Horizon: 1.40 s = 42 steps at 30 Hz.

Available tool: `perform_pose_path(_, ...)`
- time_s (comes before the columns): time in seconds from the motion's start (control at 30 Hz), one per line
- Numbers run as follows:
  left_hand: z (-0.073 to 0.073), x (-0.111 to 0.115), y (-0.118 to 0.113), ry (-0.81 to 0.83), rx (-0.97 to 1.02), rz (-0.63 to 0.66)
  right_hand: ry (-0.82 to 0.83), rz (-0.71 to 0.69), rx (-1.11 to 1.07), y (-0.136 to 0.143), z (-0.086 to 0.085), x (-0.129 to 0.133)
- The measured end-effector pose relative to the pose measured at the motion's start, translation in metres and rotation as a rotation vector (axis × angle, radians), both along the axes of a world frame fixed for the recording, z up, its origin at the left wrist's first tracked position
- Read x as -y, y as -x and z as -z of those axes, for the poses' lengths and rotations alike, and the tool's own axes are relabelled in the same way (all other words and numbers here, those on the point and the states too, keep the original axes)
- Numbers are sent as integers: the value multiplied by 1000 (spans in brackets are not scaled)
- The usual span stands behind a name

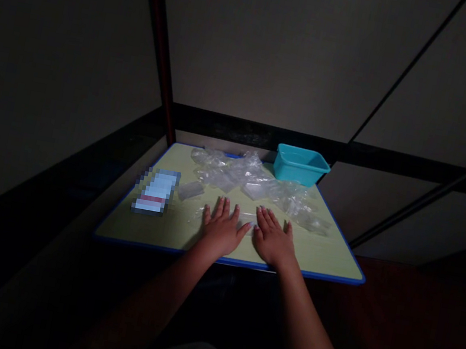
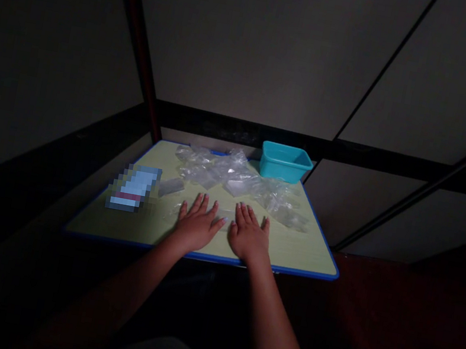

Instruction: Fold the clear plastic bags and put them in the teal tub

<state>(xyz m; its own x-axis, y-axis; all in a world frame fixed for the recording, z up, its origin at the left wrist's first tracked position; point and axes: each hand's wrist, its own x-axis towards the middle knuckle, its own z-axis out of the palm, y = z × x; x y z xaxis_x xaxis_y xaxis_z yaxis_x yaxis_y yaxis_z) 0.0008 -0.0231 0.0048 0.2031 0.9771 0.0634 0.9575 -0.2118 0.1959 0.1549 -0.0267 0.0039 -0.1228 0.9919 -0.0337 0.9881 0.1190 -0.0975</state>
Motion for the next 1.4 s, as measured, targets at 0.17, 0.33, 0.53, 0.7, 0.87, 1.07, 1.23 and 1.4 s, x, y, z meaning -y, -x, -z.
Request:
perform_pose_path(0.17, -2, 5, 11, 0, -21, -49, -3, 2, 4, 0, 0, 1)
perform_pose_path(0.33, 0, 11, 24, -7, -52, -93, -4, 4, 39, 0, 1, 0)
perform_pose_path(0.53, 2, 19, 44, -40, -66, -98, -24, 5, 29, 0, 2, 1)
perform_pose_path(0.7, 0, 29, 61, -99, -54, 8, -99, -5, 17, 1, 2, 4)
perform_pose_path(0.87, -1, 35, 74, -96, -35, 151, -150, -137, 6, 14, -4, 14)
perform_pose_path(1.07, 2, 34, 80, -95, -35, 178, -129, -234, -43, 33, -14, 16)
perform_pose_path(1.23, 4, 33, 81, -109, -13, 185, -33, -361, -110, 38, -11, 13)
perform_pose_path(1.4, 5, 34, 83, -134, 20, 218, 13, -386, -149, 36, -13, 12)
